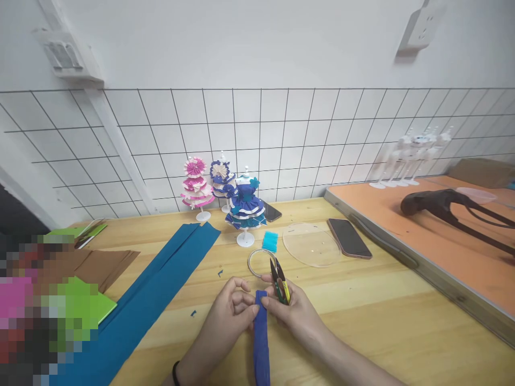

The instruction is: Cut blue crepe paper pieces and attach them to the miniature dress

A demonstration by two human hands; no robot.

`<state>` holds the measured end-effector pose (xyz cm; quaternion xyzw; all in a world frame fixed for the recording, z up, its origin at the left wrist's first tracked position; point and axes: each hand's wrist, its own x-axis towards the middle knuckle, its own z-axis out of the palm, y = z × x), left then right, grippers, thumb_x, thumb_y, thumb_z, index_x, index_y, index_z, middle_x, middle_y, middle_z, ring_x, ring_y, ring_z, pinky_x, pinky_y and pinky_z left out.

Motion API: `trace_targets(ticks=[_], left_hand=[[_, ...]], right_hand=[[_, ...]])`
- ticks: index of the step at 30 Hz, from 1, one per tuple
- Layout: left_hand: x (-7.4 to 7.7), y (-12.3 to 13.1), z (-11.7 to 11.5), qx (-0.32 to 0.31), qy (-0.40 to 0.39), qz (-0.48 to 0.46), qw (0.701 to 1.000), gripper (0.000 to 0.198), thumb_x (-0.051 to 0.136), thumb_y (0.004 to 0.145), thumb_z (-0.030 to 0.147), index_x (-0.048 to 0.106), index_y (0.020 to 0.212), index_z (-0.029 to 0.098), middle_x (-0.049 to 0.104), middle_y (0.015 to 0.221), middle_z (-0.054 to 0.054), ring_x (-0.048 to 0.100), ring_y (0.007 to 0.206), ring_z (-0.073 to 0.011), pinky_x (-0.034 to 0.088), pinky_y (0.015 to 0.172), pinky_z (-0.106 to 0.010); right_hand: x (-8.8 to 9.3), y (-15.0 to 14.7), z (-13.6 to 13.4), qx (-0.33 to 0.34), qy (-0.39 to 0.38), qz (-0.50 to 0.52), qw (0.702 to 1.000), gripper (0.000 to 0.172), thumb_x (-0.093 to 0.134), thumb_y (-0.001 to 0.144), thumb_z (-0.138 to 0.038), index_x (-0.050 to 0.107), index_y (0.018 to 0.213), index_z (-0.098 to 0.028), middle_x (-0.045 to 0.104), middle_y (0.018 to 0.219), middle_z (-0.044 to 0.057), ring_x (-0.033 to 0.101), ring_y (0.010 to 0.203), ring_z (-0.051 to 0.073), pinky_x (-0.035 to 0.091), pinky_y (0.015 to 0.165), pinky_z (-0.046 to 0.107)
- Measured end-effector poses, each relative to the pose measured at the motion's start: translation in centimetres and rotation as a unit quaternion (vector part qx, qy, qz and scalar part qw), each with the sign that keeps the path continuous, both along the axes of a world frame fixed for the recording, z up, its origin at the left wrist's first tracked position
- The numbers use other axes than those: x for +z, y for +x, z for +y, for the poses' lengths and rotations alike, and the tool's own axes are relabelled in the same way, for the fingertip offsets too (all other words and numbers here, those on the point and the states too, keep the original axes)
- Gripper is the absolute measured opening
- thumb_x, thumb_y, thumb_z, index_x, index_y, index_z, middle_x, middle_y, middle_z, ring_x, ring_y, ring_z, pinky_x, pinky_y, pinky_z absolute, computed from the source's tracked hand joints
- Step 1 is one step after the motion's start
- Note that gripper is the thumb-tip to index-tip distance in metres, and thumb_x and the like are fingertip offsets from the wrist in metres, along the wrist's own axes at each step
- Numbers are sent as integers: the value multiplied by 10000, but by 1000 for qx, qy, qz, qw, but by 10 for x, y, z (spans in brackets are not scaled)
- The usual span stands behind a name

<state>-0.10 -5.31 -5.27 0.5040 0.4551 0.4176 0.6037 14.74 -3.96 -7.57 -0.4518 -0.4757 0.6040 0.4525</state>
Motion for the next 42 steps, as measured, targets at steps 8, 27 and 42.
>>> trace_targets(ticks=[8, 27, 42], left_hand=[[1, -2, 0, -37, 39, 59, 997, 97, 591, 679, 218, 635, 730, 148, 606, 696, -14, 528, 667, -132, 395, 620, -224], [2, -13, 1, -33, 15, 80, 996, 283, 595, 613, 137, 586, 896, 132, 400, 535, 68, 379, 524, -76, 315, 515, -206], [-1, -7, -1, -47, -3, 88, 995, 302, 611, 582, 154, 611, 884, 142, 432, 535, 56, 426, 527, -91, 353, 530, -221]], right_hand=[[1, 1, 2, 4, 15, -34, 999, 511, 656, 624, -439, 510, 1021, -153, 489, 680, -27, 318, 416, 48, 237, 393, 185], [31, 34, 2, 285, 63, -215, 932, 480, 324, 831, -520, 622, 746, -153, 484, 630, -10, 411, 577, 119, 324, 571, 209], [26, 31, 1, 280, 114, -250, 920, 469, 315, 848, -486, 618, 706, -156, 498, 604, -12, 448, 589, 129, 337, 575, 207]])
